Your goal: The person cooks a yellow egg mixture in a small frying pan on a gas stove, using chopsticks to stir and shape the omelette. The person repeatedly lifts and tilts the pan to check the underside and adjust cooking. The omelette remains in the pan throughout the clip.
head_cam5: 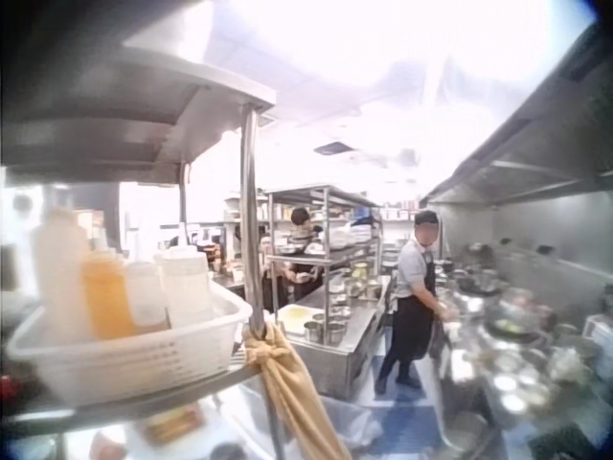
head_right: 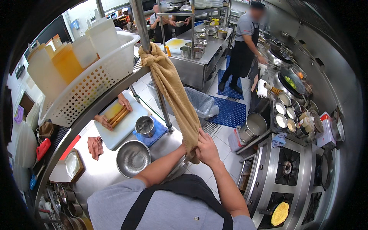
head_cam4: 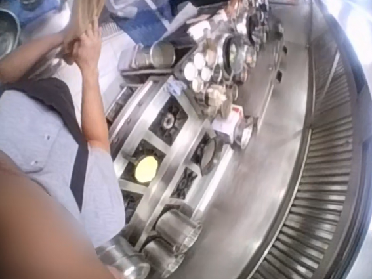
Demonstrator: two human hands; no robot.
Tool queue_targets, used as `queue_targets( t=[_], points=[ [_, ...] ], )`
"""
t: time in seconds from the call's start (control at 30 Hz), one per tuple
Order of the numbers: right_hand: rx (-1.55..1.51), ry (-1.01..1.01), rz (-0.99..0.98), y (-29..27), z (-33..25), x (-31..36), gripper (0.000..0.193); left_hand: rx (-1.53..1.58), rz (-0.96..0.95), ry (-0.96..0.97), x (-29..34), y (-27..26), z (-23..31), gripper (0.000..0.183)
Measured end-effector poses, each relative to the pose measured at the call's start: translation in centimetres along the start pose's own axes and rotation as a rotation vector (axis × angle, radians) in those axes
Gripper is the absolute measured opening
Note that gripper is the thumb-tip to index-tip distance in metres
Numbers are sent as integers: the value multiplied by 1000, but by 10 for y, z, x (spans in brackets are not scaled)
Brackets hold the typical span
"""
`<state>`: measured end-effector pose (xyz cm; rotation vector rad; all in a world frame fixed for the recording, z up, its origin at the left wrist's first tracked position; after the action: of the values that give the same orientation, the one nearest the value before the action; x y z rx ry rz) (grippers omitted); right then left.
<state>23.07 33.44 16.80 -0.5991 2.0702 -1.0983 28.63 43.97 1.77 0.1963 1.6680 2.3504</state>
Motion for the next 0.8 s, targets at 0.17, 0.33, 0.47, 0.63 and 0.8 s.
queue_targets(
  t=[0.17, 0.33, 0.47, 0.63, 0.8],
  points=[
    [-378, 100, 11, -5, 13, 5, 31, -397, -77, 7, -13, -44, -13, 31],
    [-1320, 370, 243, -3, 51, 30, 27, -1211, -487, 262, -19, -25, -29, 36],
    [-995, 573, 488, 15, 68, 40, 49, -157, -374, -257, -15, -67, -46, 56],
    [-272, 588, 161, 36, 37, 51, 51, -649, -294, -113, 24, -5, -68, 61],
    [-392, 680, 37, 65, 34, 70, 55, -280, -162, -162, 48, -16, -67, 59]
  ],
)
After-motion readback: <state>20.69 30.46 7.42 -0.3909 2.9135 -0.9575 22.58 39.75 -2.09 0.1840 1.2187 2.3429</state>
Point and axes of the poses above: each hand's wrist, its own x-axis away from the middle knuckle, its own y-axis out of the palm, z = x × y, the point moved 3 cm from there along -x, towards the middle knuckle, and after that the axes turned 6 degrees about -z, right-handed, at the moved point
